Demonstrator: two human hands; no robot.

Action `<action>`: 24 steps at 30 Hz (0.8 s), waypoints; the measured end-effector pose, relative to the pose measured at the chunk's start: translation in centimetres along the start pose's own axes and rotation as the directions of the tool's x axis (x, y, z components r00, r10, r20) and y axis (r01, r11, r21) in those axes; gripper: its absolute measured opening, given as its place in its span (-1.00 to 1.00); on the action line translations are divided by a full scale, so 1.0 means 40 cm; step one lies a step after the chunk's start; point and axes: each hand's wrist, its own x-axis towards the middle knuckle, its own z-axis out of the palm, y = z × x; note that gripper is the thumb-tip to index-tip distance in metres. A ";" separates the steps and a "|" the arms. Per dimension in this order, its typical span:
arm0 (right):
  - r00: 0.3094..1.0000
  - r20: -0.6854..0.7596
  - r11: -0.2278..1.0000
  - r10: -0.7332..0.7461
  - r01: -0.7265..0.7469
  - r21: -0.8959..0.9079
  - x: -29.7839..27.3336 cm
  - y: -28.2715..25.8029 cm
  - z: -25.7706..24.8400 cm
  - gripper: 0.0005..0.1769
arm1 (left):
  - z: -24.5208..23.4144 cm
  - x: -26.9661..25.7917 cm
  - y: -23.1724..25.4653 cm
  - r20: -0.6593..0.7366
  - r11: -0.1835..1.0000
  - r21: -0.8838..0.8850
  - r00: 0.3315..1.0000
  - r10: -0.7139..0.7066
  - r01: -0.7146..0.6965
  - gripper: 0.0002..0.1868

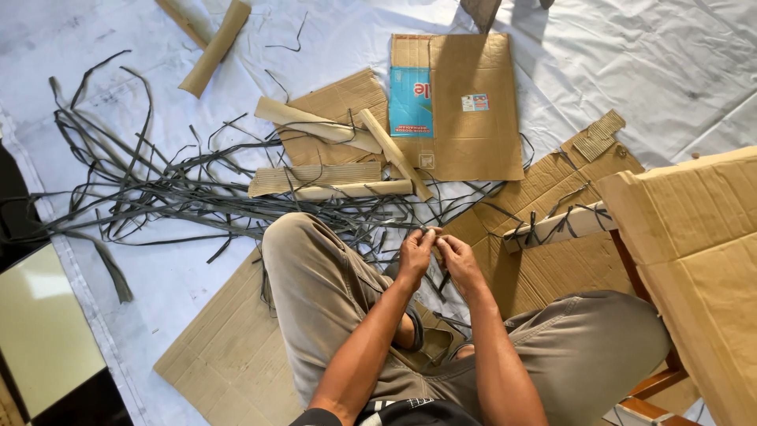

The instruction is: Wrapping wooden chairs with cardboard and securing them with black plastic straps for protection during shipping.

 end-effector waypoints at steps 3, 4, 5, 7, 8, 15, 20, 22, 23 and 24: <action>0.988 -0.136 0.991 -0.072 0.055 -0.118 0.020 0.048 -0.030 -0.78 | 0.009 0.044 -0.027 0.021 0.978 -0.174 0.994 -0.110 0.112 -0.69; 0.987 -0.141 0.992 -0.070 0.054 -0.116 0.034 0.086 -0.057 -0.78 | 0.009 0.048 -0.013 0.026 0.979 -0.171 0.993 -0.112 0.114 -0.69; 0.964 -0.267 0.969 -0.015 -0.052 -0.242 0.048 0.125 -0.084 -0.78 | 0.009 0.053 0.001 -0.017 0.973 -0.207 0.993 -0.113 0.107 -0.67; 0.916 -0.399 0.923 0.024 -0.174 -0.343 0.101 0.251 -0.155 -0.79 | 0.013 0.061 0.016 -0.053 0.966 -0.238 0.992 -0.117 0.101 -0.64; 0.846 -0.528 0.888 0.072 -0.295 -0.352 0.139 0.339 -0.200 -0.79 | 0.016 0.064 0.017 -0.088 0.958 -0.276 0.990 -0.110 0.082 -0.64; 0.717 -0.670 0.848 -0.194 -0.221 -0.482 0.082 0.270 -0.197 -0.69 | 0.108 0.024 -0.021 0.057 0.994 -0.089 0.997 -0.060 0.065 -0.67; 0.878 -0.476 0.991 -0.043 -0.025 -0.135 -0.004 0.031 -0.137 -0.72 | 0.153 -0.070 -0.020 0.287 0.936 0.350 0.956 -0.067 -0.040 -0.68; 0.912 -0.410 1.000 0.004 -0.006 -0.003 -0.020 -0.006 -0.144 -0.63 | 0.170 -0.086 -0.055 0.366 0.875 0.468 0.928 -0.066 -0.122 -0.67; 0.928 -0.371 1.000 0.028 -0.026 0.011 -0.014 0.006 -0.165 -0.61 | 0.181 -0.081 -0.102 0.448 0.785 0.568 0.893 -0.043 -0.247 -0.61; 0.942 -0.331 0.999 0.051 -0.046 0.025 -0.007 0.018 -0.187 -0.59 | 0.191 -0.077 -0.149 0.528 0.671 0.641 0.848 -0.034 -0.372 -0.47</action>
